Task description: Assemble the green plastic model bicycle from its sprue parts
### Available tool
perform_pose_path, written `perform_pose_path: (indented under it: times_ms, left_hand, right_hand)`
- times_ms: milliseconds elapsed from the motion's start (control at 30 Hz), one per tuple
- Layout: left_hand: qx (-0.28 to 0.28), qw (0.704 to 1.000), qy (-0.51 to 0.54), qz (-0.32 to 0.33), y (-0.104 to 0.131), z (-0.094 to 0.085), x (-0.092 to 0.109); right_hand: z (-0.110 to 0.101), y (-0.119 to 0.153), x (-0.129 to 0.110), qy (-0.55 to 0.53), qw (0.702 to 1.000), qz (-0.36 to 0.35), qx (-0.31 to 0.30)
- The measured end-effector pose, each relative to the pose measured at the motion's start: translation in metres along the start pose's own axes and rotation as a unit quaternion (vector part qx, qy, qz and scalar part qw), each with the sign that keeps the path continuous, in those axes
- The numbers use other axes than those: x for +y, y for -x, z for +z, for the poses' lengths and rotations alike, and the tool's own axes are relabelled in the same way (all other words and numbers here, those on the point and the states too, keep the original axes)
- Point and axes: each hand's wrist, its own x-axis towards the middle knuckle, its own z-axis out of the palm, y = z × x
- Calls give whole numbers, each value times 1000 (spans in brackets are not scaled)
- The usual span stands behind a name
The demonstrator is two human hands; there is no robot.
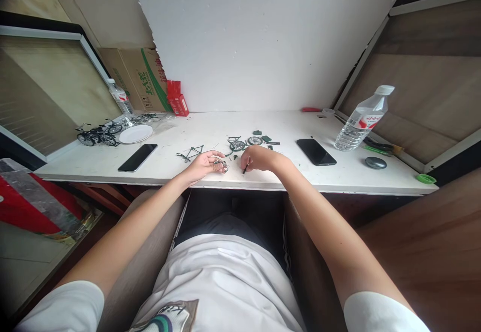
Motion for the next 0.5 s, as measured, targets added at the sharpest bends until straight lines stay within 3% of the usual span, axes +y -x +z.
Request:
perform_pose_path:
  times_ms: [233, 367, 500]
  left_hand:
    - [-3, 1000, -5, 1, -2, -2, -3]
    - [-6, 1000, -12, 6, -1, -2, -5]
    - [-7, 1000, -12, 1, 0, -1, -3]
  right_hand:
    - [4, -3, 2, -25, 999, 15, 13]
    - [4, -5, 2, -43, 995, -34, 85]
    - [7, -7, -10, -145, 974, -81, 151]
